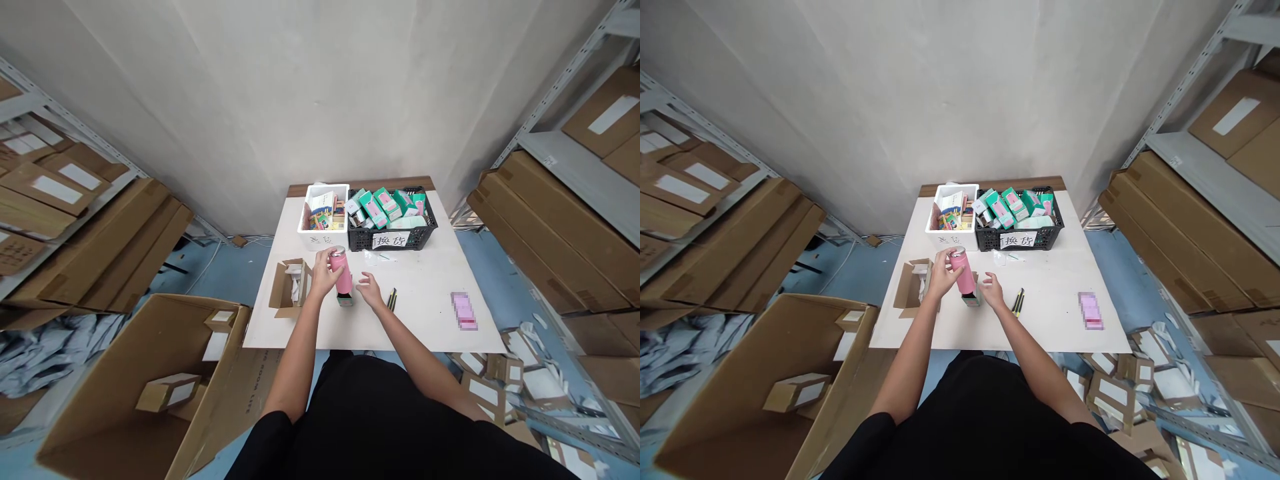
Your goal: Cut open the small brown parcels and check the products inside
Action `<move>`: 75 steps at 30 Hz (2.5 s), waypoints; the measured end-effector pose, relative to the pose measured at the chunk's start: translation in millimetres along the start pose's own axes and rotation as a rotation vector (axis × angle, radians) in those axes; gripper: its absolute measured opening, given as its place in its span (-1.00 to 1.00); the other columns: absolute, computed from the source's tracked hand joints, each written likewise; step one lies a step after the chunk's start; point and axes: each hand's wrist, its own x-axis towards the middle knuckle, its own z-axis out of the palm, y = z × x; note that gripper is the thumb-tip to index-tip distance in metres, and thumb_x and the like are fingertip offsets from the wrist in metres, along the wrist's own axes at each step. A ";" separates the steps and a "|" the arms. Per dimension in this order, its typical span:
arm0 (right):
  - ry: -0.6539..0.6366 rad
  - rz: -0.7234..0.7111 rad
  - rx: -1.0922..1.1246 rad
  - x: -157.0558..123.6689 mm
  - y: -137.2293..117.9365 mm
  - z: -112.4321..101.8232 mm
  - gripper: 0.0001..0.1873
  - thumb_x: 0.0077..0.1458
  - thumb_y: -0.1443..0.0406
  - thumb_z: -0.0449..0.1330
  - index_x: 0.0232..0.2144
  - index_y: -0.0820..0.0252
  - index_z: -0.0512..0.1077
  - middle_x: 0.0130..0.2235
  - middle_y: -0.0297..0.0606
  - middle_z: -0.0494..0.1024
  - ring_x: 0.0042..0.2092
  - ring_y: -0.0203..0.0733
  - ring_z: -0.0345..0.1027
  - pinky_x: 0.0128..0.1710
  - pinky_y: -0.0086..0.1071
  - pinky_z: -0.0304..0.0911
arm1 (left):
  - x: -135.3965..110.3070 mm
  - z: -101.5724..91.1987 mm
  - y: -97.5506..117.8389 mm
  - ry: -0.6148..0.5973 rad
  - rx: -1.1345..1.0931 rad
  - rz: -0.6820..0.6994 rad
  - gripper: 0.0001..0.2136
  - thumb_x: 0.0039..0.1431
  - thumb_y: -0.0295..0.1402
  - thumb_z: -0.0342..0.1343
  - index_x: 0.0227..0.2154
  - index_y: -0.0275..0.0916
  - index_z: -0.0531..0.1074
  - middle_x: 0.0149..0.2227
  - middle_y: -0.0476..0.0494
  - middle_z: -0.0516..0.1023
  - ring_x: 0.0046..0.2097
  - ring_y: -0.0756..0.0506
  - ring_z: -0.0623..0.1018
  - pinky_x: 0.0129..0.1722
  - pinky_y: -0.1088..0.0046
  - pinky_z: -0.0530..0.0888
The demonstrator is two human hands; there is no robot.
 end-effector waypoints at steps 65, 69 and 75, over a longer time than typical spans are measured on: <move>-0.138 -0.200 -0.137 7.0 70.0 11.4 -0.59 -0.08 0.20 0.28 -0.11 0.06 0.46 0.04 -0.23 0.56 -0.01 -0.04 0.47 0.06 -0.11 0.40 | -83.2 64.3 -176.8 -0.325 -0.156 -0.343 -0.66 -0.07 -0.44 0.31 -0.17 -0.14 0.49 0.32 -0.27 0.33 0.39 -0.30 0.31 0.18 0.10 0.46; -0.106 -0.257 -0.163 13.9 80.2 22.4 -0.70 -0.02 0.21 0.22 -0.17 0.04 0.45 -0.03 -0.26 0.57 -0.05 -0.06 0.48 0.04 -0.11 0.42 | -83.4 69.1 -177.6 -0.265 -0.179 -0.323 -0.77 0.08 -0.35 0.26 -0.17 -0.13 0.50 0.27 -0.24 0.41 0.26 -0.24 0.46 0.13 0.15 0.51; -0.090 -0.275 -0.220 18.4 89.2 27.3 -0.76 0.06 0.25 0.18 -0.17 0.03 0.46 -0.05 -0.27 0.57 -0.11 -0.09 0.49 0.02 -0.13 0.44 | -82.7 70.1 -178.4 -0.260 -0.123 -0.287 -0.82 0.18 -0.30 0.21 -0.15 -0.11 0.53 0.23 -0.22 0.46 0.23 -0.21 0.49 0.09 0.18 0.54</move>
